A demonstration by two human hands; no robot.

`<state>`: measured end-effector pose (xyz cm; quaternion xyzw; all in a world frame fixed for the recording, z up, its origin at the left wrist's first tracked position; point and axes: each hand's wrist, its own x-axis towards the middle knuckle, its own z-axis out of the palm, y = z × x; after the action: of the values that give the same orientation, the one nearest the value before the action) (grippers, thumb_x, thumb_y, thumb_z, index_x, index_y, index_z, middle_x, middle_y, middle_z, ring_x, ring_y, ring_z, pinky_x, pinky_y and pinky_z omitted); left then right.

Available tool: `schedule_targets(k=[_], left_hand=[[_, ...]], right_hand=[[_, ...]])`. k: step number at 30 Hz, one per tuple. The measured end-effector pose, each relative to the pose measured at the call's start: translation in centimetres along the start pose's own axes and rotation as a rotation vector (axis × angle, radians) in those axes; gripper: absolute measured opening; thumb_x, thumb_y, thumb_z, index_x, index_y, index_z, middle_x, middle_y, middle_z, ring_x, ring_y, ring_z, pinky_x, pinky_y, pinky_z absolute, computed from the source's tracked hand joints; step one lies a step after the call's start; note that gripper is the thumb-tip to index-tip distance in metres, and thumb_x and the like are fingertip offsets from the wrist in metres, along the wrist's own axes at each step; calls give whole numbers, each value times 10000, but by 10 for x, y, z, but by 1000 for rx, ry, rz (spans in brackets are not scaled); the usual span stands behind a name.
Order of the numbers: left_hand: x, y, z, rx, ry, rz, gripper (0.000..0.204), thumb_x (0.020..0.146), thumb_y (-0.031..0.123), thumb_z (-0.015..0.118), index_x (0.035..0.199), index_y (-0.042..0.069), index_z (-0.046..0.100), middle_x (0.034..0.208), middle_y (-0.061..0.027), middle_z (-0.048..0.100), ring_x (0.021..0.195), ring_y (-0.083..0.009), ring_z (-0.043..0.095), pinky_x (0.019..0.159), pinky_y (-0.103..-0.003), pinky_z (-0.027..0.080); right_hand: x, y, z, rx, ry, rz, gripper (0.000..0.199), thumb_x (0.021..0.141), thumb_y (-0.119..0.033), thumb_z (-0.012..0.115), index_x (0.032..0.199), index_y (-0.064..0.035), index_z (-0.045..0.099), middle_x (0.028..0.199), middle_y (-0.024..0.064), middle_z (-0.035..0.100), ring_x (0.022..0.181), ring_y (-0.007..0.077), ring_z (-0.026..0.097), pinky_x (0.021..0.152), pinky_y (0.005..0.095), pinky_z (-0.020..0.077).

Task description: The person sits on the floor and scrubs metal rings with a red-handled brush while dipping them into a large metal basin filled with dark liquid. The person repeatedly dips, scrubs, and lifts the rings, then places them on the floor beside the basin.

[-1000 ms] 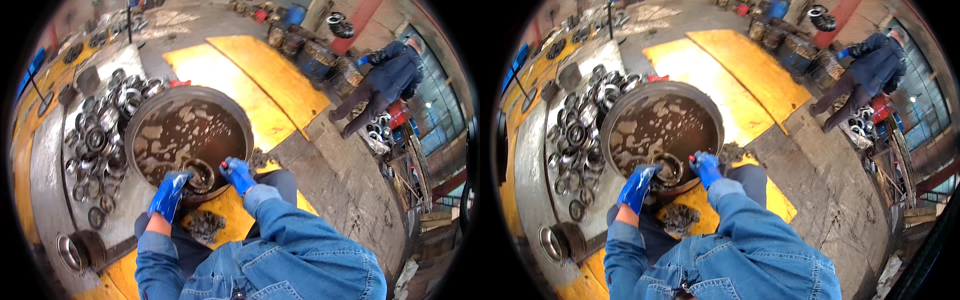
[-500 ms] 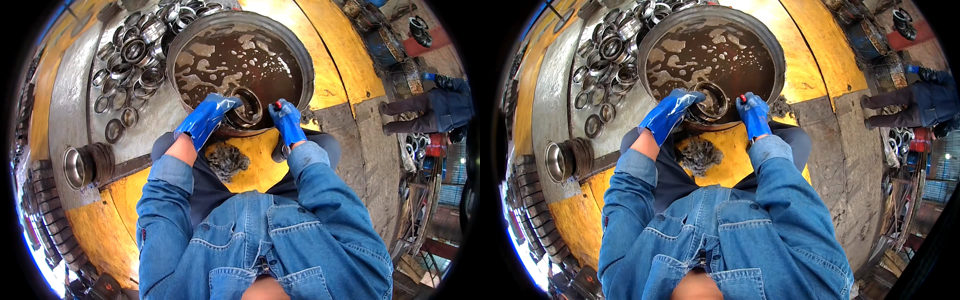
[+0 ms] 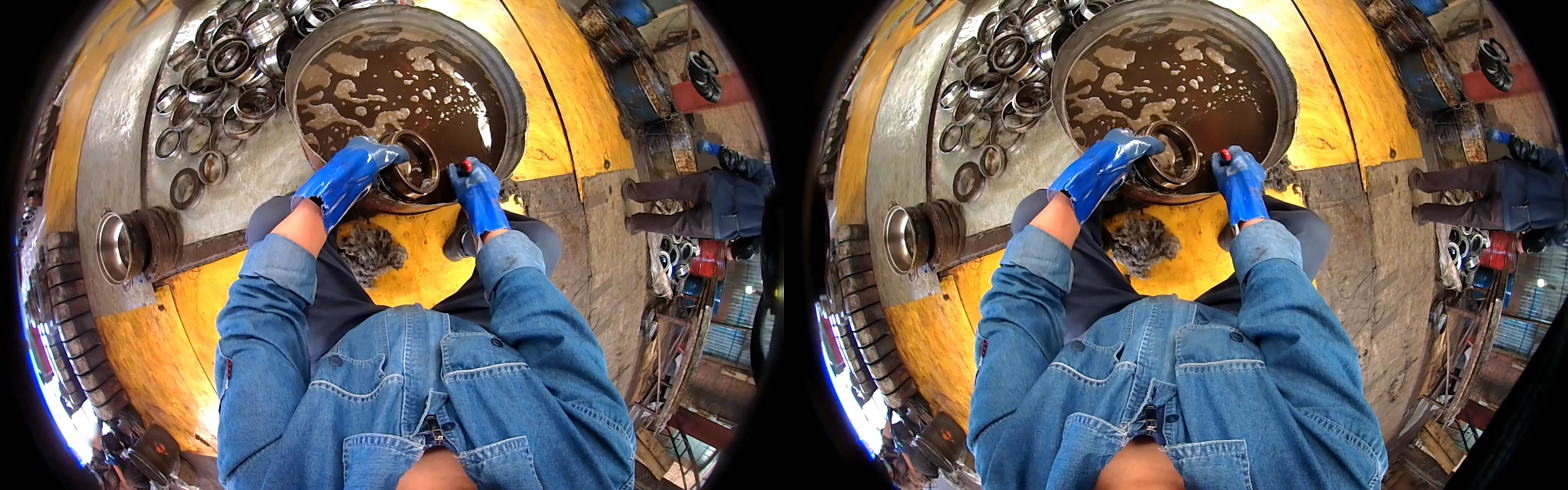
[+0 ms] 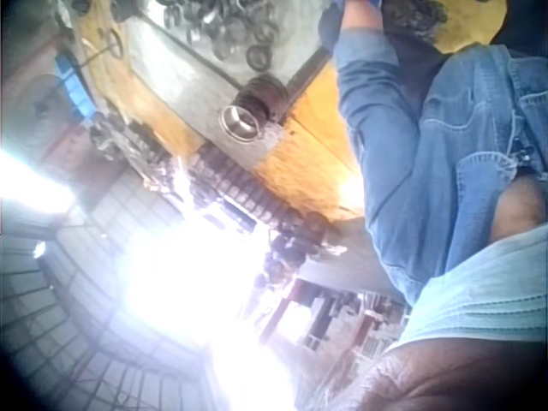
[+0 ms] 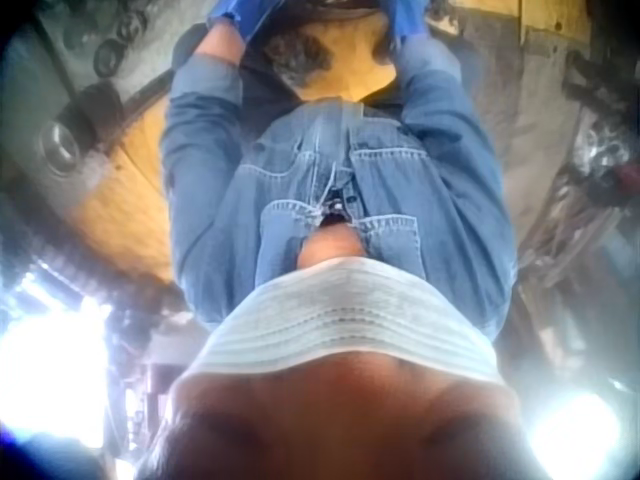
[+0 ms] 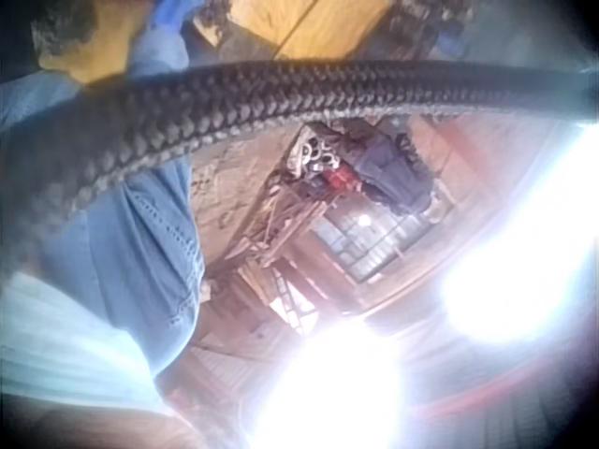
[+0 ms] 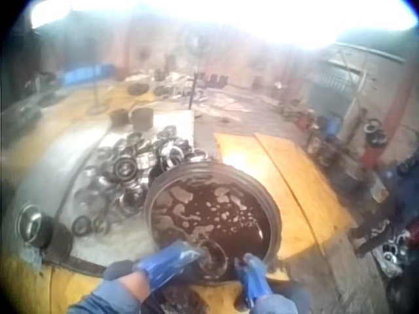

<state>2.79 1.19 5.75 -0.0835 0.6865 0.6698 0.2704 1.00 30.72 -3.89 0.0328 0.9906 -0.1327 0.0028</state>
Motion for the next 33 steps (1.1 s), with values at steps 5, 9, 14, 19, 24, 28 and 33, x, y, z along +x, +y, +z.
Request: schedule_targets(k=[5,9,14,19,24,28,33], left_hand=[[7,8,-1,148,49,-111,444,884,349,789,1090,-44,787,943,-149,760,840,-209,654,794,-369,510],[-6,11,1,95,52,1,453,880,359,789,1084,-45,788,932,-146,756,830,-211,649,784,-365,509],[-2,8,0,129,54,-59,474,880,386,785,1089,-40,786,949,-147,758,833,-218,650,781,-367,514],[12,-16,-7,166,35,32,519,883,429,778,1134,-25,772,988,-175,760,864,-244,680,802,-375,523],[13,-2,-5,251,27,-45,529,892,435,769,1174,-13,762,1053,-206,763,934,-281,708,869,-388,531],[22,-16,-8,248,20,39,517,893,439,769,1171,4,768,1065,-206,764,954,-281,708,888,-393,528],[9,3,-5,265,3,-23,507,893,441,766,1149,4,775,1044,-201,764,935,-266,695,866,-394,527]], right_hand=[[2,0,2,-4,-24,-9,326,900,-424,756,975,-107,742,943,175,762,947,402,724,833,495,577],[0,-4,-4,-8,-15,10,320,899,-420,758,958,-106,740,928,174,759,935,402,722,826,497,574],[-1,-4,-4,30,25,-22,306,896,-409,758,930,-105,741,903,169,757,923,400,721,818,502,570],[-2,-7,-6,7,43,-55,287,917,-385,764,973,-106,791,955,178,767,933,397,737,782,469,581],[-3,-5,-5,9,36,-49,303,917,-404,759,972,-108,791,960,177,767,936,395,737,781,466,581],[-2,-7,-4,18,41,-56,301,918,-404,758,983,-112,794,958,176,767,938,393,737,782,465,581],[2,7,5,26,46,-52,304,886,-394,767,896,-92,733,890,181,747,906,413,715,800,510,565]])
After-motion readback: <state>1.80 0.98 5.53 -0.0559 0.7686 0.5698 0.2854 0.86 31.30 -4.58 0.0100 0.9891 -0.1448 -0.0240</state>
